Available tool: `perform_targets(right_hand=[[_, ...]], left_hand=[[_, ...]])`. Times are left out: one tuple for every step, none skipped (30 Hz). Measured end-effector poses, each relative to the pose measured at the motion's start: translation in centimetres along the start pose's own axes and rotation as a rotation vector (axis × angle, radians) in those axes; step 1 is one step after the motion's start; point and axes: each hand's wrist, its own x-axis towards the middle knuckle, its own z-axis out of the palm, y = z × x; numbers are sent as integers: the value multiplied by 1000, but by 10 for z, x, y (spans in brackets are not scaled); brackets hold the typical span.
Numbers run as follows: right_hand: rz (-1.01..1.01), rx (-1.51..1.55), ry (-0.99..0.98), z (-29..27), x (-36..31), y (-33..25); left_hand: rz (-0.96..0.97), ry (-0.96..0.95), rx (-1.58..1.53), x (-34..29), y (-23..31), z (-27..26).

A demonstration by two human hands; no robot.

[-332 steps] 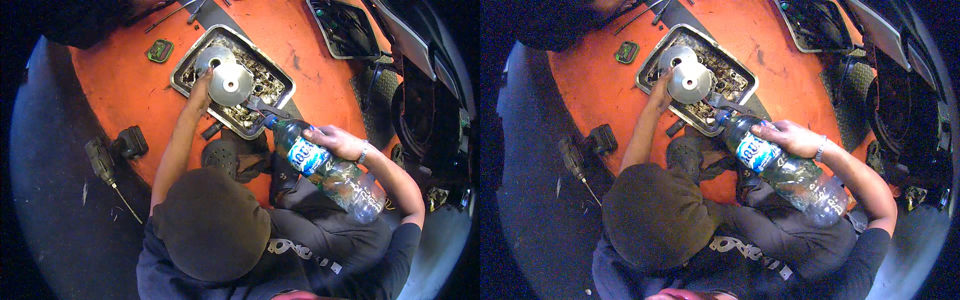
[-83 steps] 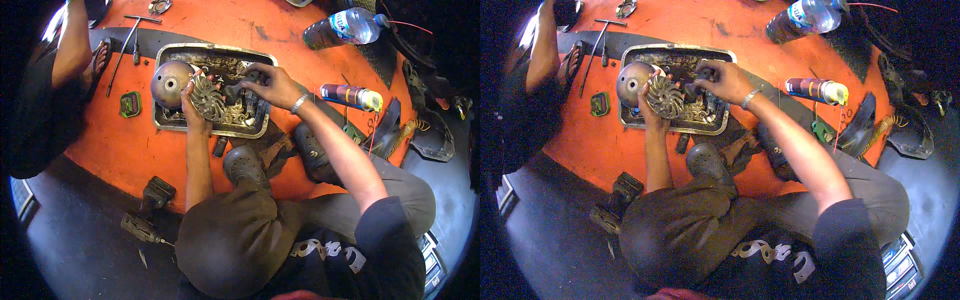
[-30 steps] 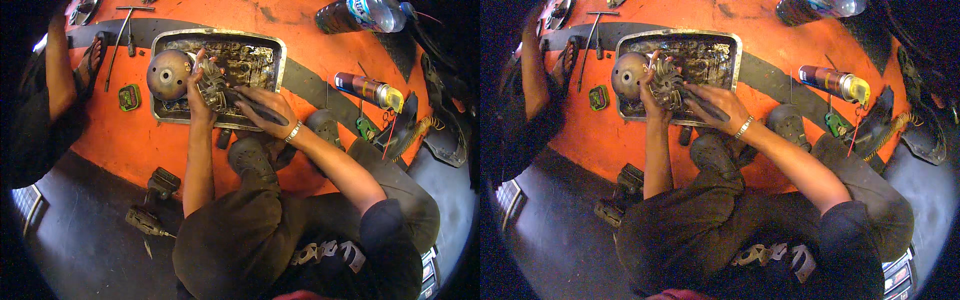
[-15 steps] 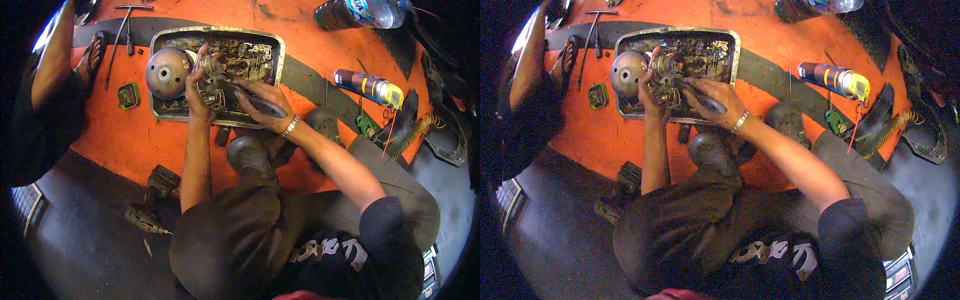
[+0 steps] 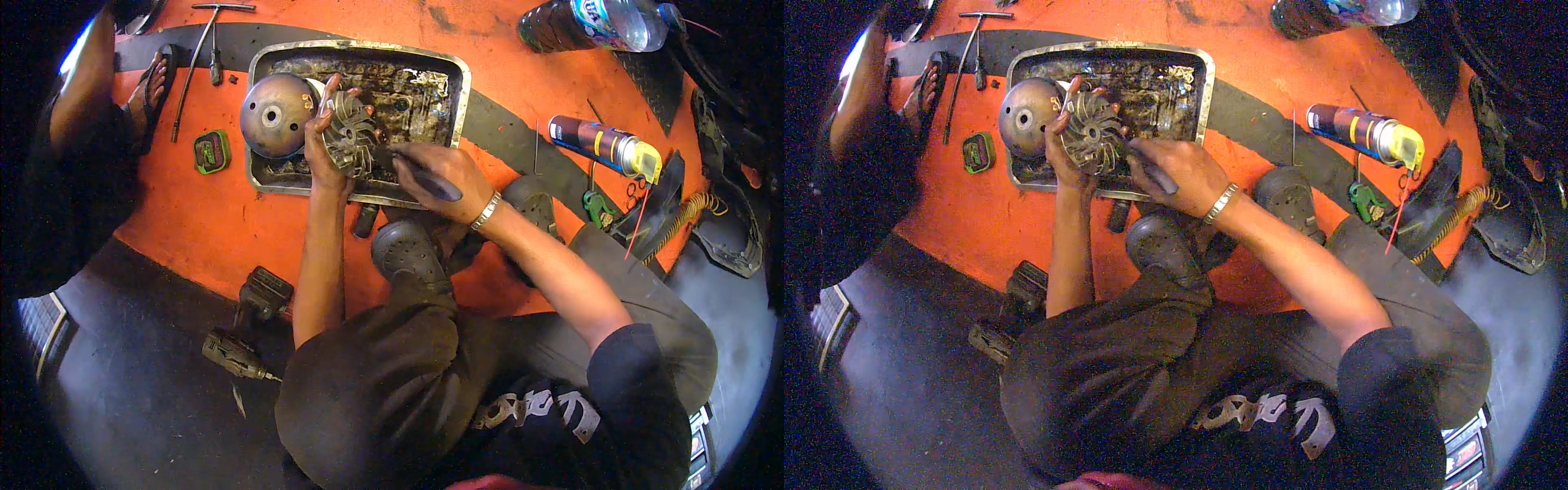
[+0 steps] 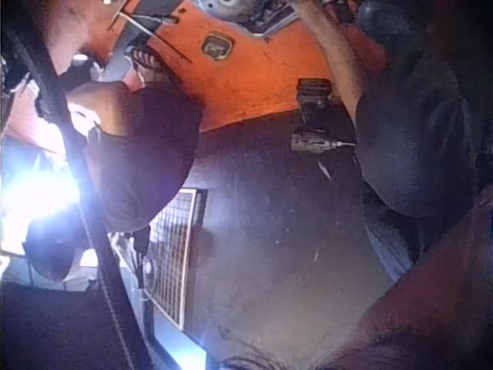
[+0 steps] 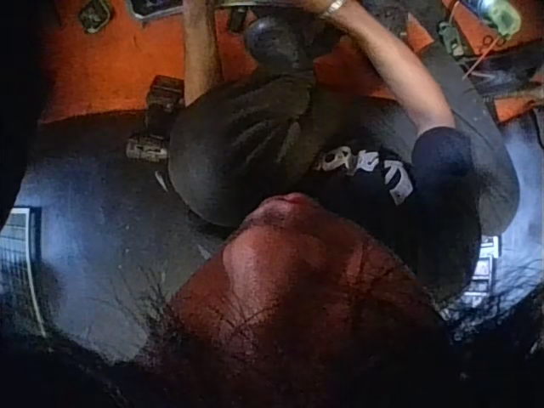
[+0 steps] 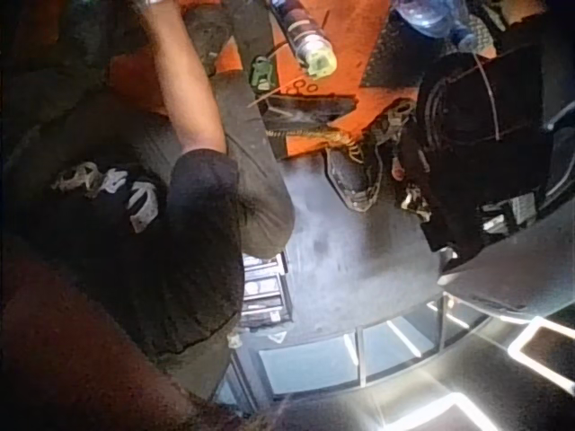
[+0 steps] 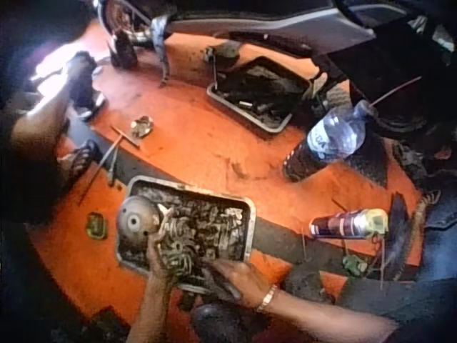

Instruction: The person cleans various motorcycle engine components using a brush and a cleaning solution poured from a bottle. They scrub a metal fan-like part and other small components in a tray before pouring more liquid onto them.

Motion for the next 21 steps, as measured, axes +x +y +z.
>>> perform_targets(right_hand=[[-23,6,17,-3,0,0],[58,26,52,-5,0,0],[142,48,106,-6,0,0],[85,-2,134,-6,1,0],[82,-2,120,-5,1,0],[15,38,146,-2,2,-1],[-50,77,173,2,3,-1],[-63,67,122,5,4,-1],[-61,74,134,8,5,-1],[-7,66,6,10,6,0],[83,49,-159,12,6,0],[37,60,-124,13,7,0],[-19,79,-88,13,8,1],[-25,100,-6,12,8,1],[-28,121,76,12,9,2],[-23,130,51,11,9,2],[-22,129,60,10,9,3],[-6,118,-35,10,9,4],[54,90,-159,10,9,4],[1,115,-4,11,10,5],[0,117,-12,12,10,6]], left_hand=[[13,-14,-10,0,0,0],[21,-15,2,0,0,0],[28,-16,15,0,1,0],[28,-16,15,0,1,0],[32,-6,29,0,2,0],[37,3,43,0,2,0],[34,0,43,0,1,0],[33,-2,47,0,1,0],[32,-12,50,1,0,0],[32,-4,52,1,-1,-1],[33,-15,56,1,-1,-1],[37,-24,59,2,-1,-2],[38,-21,59,2,-1,-3],[48,-22,1,2,-1,-4],[38,-5,-46,2,-1,-5],[51,-64,-65,2,0,-5],[59,-82,-76,2,0,-5],[56,-85,-55,1,0,-5],[55,-85,-36,1,0,-4],[51,-103,-55,0,-1,-3],[51,-100,-57,0,-1,-2]])
